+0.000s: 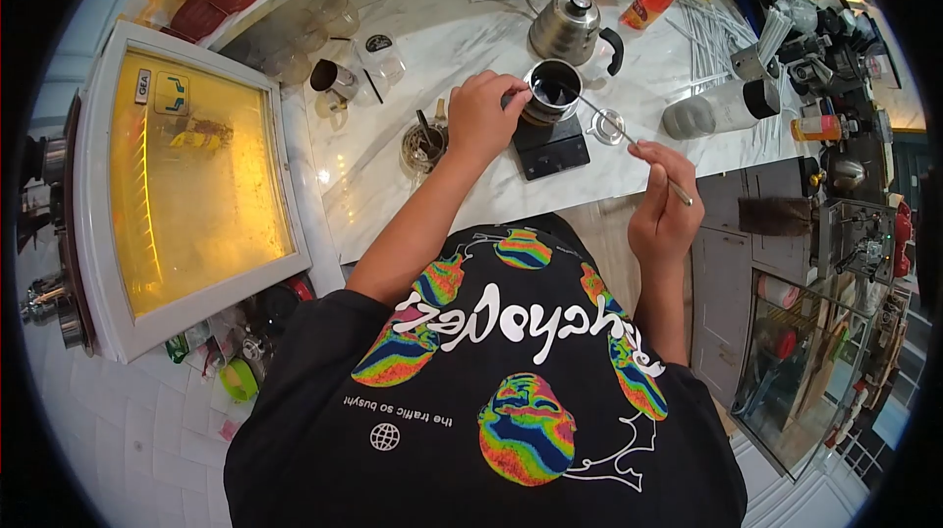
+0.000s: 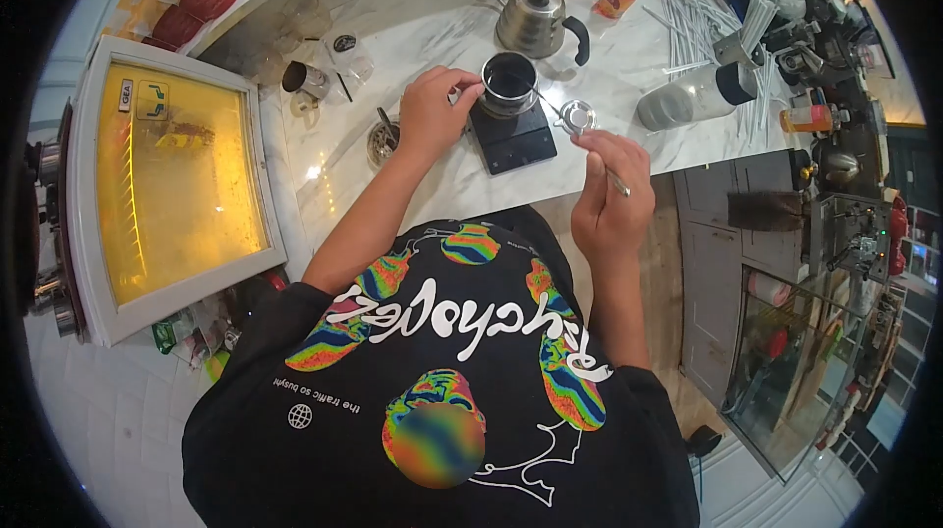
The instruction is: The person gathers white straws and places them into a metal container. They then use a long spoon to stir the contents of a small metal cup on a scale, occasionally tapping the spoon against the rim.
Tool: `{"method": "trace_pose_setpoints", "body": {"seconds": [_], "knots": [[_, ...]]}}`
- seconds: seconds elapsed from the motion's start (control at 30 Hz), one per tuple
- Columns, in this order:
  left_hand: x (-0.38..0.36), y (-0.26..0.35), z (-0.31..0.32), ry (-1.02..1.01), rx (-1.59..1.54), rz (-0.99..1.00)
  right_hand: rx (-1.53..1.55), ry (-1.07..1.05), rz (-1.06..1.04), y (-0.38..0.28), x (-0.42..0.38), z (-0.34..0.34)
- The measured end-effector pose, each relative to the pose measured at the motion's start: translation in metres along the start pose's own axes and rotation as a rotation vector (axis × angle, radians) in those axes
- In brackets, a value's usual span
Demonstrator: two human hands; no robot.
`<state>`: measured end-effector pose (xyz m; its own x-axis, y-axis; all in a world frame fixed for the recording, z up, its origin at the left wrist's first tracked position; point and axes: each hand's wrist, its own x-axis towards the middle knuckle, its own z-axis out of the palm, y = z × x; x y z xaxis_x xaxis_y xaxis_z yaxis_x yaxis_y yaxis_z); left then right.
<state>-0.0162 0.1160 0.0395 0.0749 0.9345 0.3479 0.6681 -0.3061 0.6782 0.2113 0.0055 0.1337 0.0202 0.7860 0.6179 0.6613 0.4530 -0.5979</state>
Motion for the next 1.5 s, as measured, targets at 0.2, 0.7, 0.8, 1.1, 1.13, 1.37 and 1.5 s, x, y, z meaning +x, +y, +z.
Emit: {"method": "trace_pose_setpoints", "body": {"seconds": [0.2, 0.7, 0.8, 1.1, 1.13, 1.37, 1.5], "knots": [[-0.002, -0.002, 0.0, 0.003, -0.003, -0.003, -0.021, -0.016, 0.027, 0.006, -0.002, 0.004], [-0.002, -0.003, 0.001, -0.016, -0.023, -0.027, -0.006, -0.056, 0.006, -0.005, -0.009, -0.001], [-0.001, -0.003, 0.001, -0.028, -0.016, -0.031, -0.004, -0.06, 0.013, -0.006, -0.009, -0.002], [-0.002, -0.002, 0.0, -0.038, -0.013, -0.053, 0.033, -0.069, 0.02, 0.0, -0.002, -0.007], [-0.003, -0.001, 0.0, -0.029, -0.014, -0.056, 0.032, -0.067, 0.024, 0.001, -0.001, -0.008], [-0.008, 0.003, 0.004, 0.02, -0.004, -0.071, 0.171, -0.035, 0.087, 0.02, 0.016, -0.021], [-0.008, 0.009, 0.005, 0.025, -0.012, -0.133, 0.215, -0.057, 0.063, 0.033, 0.034, -0.024]]}}
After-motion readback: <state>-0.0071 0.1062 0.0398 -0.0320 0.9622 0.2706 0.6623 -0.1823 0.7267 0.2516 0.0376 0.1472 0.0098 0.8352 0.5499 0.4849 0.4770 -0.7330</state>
